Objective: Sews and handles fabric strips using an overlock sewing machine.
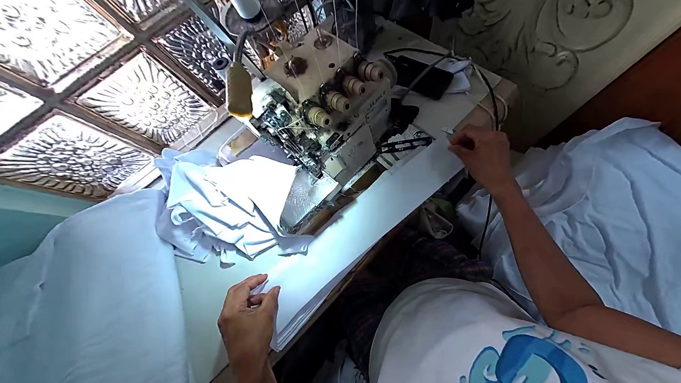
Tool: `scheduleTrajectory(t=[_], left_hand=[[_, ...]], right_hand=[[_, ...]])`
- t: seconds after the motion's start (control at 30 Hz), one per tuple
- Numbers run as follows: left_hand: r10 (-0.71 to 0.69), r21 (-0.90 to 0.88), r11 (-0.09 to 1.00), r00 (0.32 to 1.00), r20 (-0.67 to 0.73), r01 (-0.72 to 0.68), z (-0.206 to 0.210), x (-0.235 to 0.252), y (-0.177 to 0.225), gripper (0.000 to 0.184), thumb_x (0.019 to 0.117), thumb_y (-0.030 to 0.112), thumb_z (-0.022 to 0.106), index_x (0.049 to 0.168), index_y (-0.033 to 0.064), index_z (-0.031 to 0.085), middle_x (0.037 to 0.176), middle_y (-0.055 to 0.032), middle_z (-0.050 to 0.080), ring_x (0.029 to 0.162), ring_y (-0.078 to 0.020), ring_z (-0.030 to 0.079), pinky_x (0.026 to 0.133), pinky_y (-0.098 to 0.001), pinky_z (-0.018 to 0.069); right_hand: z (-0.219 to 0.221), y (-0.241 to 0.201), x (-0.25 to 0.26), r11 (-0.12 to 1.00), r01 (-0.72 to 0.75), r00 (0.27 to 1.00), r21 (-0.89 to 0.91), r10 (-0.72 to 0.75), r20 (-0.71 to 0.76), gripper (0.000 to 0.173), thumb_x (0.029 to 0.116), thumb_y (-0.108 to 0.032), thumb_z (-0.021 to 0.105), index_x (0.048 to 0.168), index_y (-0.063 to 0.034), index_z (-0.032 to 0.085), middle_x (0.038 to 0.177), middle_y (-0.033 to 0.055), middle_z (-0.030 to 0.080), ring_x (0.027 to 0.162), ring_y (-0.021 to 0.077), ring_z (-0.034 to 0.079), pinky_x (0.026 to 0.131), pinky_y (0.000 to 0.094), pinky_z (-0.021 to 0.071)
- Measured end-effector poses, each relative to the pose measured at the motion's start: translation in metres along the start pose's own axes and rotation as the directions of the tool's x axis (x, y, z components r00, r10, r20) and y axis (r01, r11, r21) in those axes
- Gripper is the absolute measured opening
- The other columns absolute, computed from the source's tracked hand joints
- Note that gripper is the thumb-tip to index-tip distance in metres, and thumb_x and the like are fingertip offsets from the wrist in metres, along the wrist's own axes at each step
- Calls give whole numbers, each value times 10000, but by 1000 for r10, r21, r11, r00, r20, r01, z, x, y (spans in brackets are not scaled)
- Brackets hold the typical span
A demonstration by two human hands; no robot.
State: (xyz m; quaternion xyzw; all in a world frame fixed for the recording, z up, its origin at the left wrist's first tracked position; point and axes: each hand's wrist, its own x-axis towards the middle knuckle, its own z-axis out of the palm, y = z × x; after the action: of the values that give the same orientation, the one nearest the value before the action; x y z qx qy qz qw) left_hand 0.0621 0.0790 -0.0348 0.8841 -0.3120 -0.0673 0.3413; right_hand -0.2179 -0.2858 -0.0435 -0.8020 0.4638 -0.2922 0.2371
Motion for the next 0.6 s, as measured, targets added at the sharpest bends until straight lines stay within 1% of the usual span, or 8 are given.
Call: scheduleTrajectory(t=[0.1, 0.13, 0.2, 0.27, 0.33, 0.43, 0.5, 0.6], left_hand=[[11, 3, 1000, 1000, -3, -11, 0, 0, -1, 270, 862, -32, 720, 1126, -74, 684, 1128, -211, 644, 687, -82, 584, 604, -206, 488], [21, 9, 1000, 1000, -4, -21, 0, 0, -1, 265, 861, -32, 716, 1122, -72, 686, 1130, -211, 644, 690, -79, 580, 604, -203, 483], [43, 26, 999, 999, 1, -43, 0, 0, -1, 257, 860, -37, 707, 1114, -71, 690, 1153, -222, 647, 713, -93, 585, 614, -214, 479], [66, 36, 997, 998, 24, -67, -1, 1, -2, 258, 857, -44, 698, 1114, -72, 690, 1185, -234, 645, 729, -112, 597, 617, -227, 487], [75, 38, 996, 996, 43, -76, -2, 2, -1, 264, 849, -47, 689, 1113, -67, 691, 1206, -231, 640, 727, -108, 596, 607, -223, 481], [68, 31, 997, 996, 58, -70, -3, 1, 0, 265, 853, -48, 681, 1117, -66, 688, 1215, -223, 637, 740, -92, 590, 615, -208, 473], [67, 28, 997, 997, 48, -69, -2, 0, -1, 253, 854, -39, 681, 1106, -65, 692, 1199, -218, 645, 739, -91, 591, 614, -202, 472], [46, 35, 998, 998, 40, -47, -1, 0, 0, 247, 863, -43, 678, 1109, -58, 697, 1185, -211, 650, 737, -98, 589, 623, -214, 475]], right_hand=[[4, 2, 0, 994, -63, 998, -90, 63, -1, 282, 961, -62, 671, 1207, 71, 640, 1228, 305, 621, 1006, 463, 667, 867, 611, 526], [3, 2, 0, 991, -79, 997, -104, 78, -9, 298, 968, -82, 670, 1224, 65, 629, 1256, 306, 606, 1023, 467, 663, 870, 607, 529], [0, 1, -1, 992, -109, 993, -70, 111, 32, 290, 987, -149, 670, 1186, 60, 657, 1200, 291, 637, 1012, 455, 665, 865, 618, 517], [-2, -1, -1, 986, -165, 970, -28, 168, 174, 314, 986, -246, 689, 1134, 31, 705, 1144, 258, 677, 1051, 429, 659, 900, 636, 493], [3, -2, 0, 981, -192, 947, -35, 195, 257, 298, 970, -264, 717, 1089, 8, 739, 1102, 234, 693, 1058, 414, 656, 909, 639, 480], [8, -9, 2, 978, -195, 944, -70, 206, 258, 200, 967, -190, 703, 1038, -9, 749, 1013, 202, 730, 997, 393, 682, 873, 636, 481], [11, -13, 2, 977, -192, 953, -90, 208, 221, 171, 956, -166, 691, 1018, -21, 756, 981, 185, 737, 960, 382, 692, 831, 633, 489], [12, -16, -2, 975, -155, 975, -158, 176, 134, 178, 937, -157, 681, 999, -10, 761, 981, 207, 730, 956, 414, 689, 804, 649, 482]])
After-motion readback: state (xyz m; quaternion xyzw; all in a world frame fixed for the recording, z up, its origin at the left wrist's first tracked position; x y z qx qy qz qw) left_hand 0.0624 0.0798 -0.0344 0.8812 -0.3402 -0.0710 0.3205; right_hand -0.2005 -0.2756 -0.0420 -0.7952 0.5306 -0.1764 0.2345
